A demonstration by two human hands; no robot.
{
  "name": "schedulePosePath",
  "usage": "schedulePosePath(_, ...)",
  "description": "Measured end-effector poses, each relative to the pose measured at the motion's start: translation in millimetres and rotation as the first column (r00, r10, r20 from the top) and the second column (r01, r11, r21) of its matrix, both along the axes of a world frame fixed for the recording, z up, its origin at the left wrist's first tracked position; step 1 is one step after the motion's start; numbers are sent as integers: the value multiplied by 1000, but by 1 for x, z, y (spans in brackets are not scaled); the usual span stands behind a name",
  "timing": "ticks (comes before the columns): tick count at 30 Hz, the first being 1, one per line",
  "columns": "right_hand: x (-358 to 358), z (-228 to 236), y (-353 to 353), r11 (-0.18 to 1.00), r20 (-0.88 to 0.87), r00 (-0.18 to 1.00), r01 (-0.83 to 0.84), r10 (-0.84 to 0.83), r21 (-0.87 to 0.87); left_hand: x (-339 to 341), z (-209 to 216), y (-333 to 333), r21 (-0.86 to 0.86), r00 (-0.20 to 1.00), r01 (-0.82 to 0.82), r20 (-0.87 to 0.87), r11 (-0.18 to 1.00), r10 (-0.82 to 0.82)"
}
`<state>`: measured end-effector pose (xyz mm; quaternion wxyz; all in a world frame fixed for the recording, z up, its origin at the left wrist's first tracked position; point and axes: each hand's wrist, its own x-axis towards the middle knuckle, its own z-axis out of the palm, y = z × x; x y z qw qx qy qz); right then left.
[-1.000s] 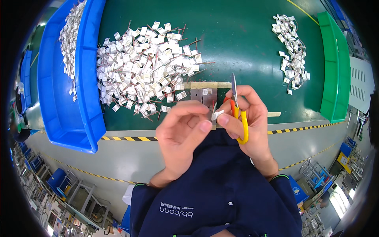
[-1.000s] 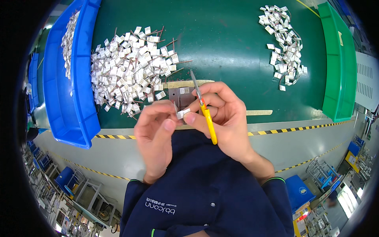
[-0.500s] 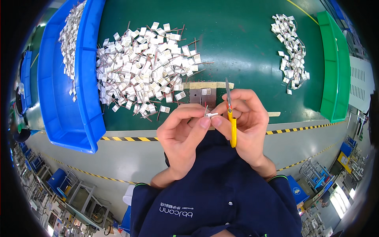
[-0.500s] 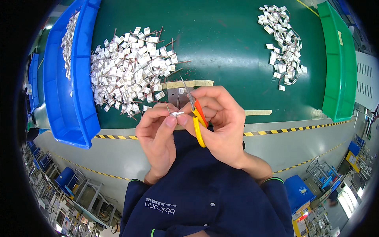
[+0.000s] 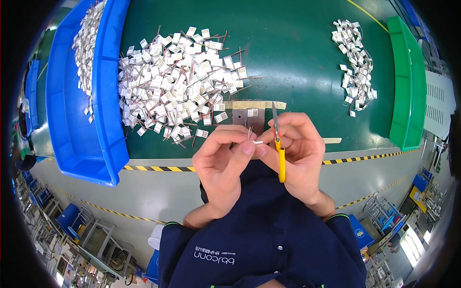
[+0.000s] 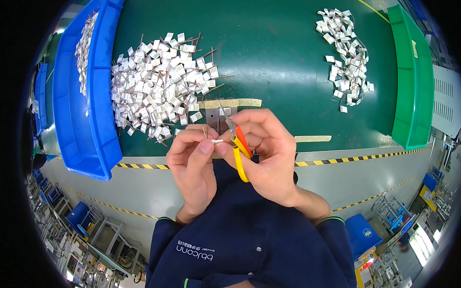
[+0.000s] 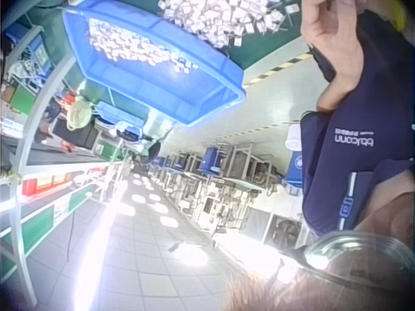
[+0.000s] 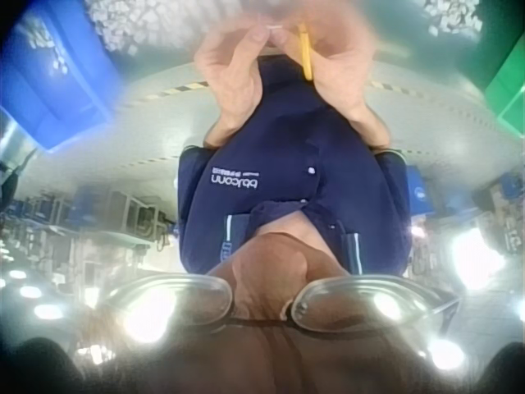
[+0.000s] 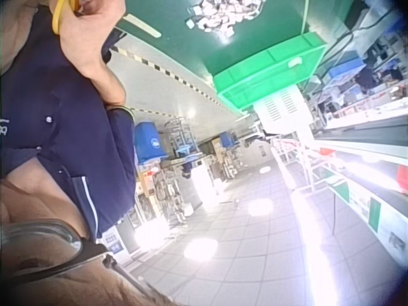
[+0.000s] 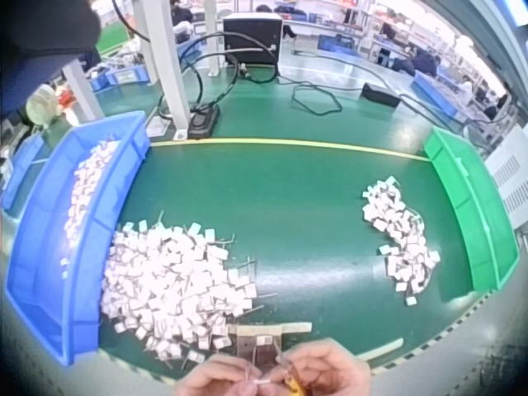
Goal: The person removes eyeglasses and sets them aside, then repeatedly picks up small electronic components, trims their wire leads using scissors, and places the cut components into a pile.
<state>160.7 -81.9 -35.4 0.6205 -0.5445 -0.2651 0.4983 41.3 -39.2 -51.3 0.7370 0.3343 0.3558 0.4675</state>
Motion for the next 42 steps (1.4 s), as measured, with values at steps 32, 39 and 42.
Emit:
schedulePosePath(32,-5,2,-8,996,99,992,-75,80,-48,1,4,-6,-25,996,-88,-16,996,87)
schedulePosePath(39,15,5,-7,958,-49,958,-285,283,-38,2,7,-5,-39,994,-93,47,995,95)
schedulePosePath(42,31,10,0,905,-126,897,-424,424,26,2,8,-5,-62,992,-86,82,994,91)
